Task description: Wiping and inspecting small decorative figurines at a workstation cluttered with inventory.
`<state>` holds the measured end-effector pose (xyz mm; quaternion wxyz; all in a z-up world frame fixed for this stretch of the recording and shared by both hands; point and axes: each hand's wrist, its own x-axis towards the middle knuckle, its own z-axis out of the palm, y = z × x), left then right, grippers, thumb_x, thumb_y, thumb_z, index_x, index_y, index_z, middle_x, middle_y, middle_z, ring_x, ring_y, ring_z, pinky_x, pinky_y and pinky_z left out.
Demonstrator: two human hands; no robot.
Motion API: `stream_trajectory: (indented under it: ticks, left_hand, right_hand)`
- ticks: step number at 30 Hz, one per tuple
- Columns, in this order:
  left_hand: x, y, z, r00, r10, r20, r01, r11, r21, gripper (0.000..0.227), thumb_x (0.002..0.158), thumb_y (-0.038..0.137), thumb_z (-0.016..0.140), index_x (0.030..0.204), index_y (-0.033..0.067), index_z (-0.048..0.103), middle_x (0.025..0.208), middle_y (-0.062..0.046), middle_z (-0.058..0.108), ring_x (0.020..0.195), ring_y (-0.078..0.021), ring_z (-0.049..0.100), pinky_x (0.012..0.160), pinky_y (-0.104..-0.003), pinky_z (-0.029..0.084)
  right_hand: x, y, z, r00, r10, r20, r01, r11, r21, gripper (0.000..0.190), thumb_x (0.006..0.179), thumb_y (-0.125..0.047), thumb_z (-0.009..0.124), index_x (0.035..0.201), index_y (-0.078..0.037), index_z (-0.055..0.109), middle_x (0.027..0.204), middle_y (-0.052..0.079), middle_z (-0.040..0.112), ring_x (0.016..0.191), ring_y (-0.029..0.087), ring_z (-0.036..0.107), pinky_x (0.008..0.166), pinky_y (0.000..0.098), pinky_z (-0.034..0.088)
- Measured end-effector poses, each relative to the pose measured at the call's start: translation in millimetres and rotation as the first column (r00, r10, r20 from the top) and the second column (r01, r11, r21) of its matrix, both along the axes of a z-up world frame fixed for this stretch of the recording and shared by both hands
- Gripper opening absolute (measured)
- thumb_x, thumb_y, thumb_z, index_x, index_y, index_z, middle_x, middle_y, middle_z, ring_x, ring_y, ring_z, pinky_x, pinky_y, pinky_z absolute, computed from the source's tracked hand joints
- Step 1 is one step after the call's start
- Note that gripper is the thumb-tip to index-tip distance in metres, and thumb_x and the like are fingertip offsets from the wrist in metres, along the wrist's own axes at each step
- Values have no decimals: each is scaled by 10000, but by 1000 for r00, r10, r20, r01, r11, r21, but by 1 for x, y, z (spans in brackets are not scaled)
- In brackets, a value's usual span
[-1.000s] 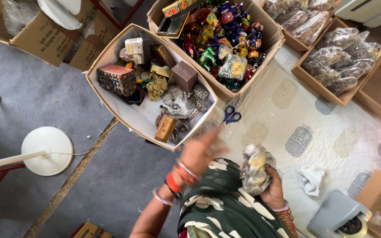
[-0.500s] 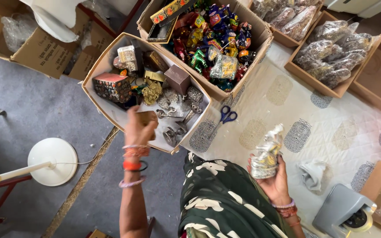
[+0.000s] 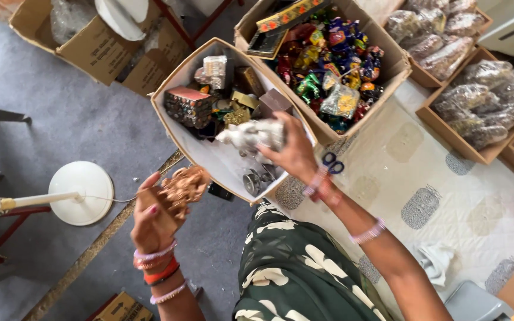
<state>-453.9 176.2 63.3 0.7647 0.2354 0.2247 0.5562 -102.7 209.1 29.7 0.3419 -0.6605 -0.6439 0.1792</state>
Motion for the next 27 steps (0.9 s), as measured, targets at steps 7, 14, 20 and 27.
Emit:
stream_trajectory:
  ticks: [7, 14, 20, 27]
  left_hand:
    - [-58, -59, -28, 973, 201, 110, -199, 980, -27, 690, 953, 58, 604, 1568, -81, 325, 1345, -332, 552, 1178, -452, 663, 931, -548, 598]
    - [-57, -52, -32, 962, 236, 140, -225, 970, -92, 699, 952, 85, 582, 1573, -88, 310, 1392, -350, 522, 1191, -474, 636, 939, -563, 591]
    - [-26, -23, -39, 986, 113, 126, -100, 989, -108, 706, 885, 48, 598, 1533, -43, 333, 1405, -326, 518, 1265, -482, 582, 1022, -630, 504]
    - [83, 19, -6, 986, -151, 71, 156, 984, -82, 937, 672, 1, 597, 1557, 108, 307, 1403, -240, 537, 1297, -420, 550, 1141, -619, 378]
  right_hand:
    - [-56, 77, -60, 934, 245, 260, -213, 966, -146, 890, 637, -318, 970, 1375, -218, 483, 1239, 146, 505, 1110, 332, 614, 887, 419, 603]
    - [-52, 83, -90, 875, 325, 359, -327, 943, -58, 858, 641, -209, 916, 1388, -127, 501, 1272, 206, 563, 1147, 359, 615, 986, 432, 566]
    - [-30, 55, -62, 938, 299, 173, -307, 951, 21, 438, 908, -102, 740, 1326, -105, 610, 1252, 145, 667, 1143, 306, 667, 994, 391, 573]
    - [37, -66, -25, 955, -174, -240, 164, 985, -61, 270, 977, -82, 629, 1239, -65, 695, 1131, 101, 734, 980, 224, 733, 824, 315, 593]
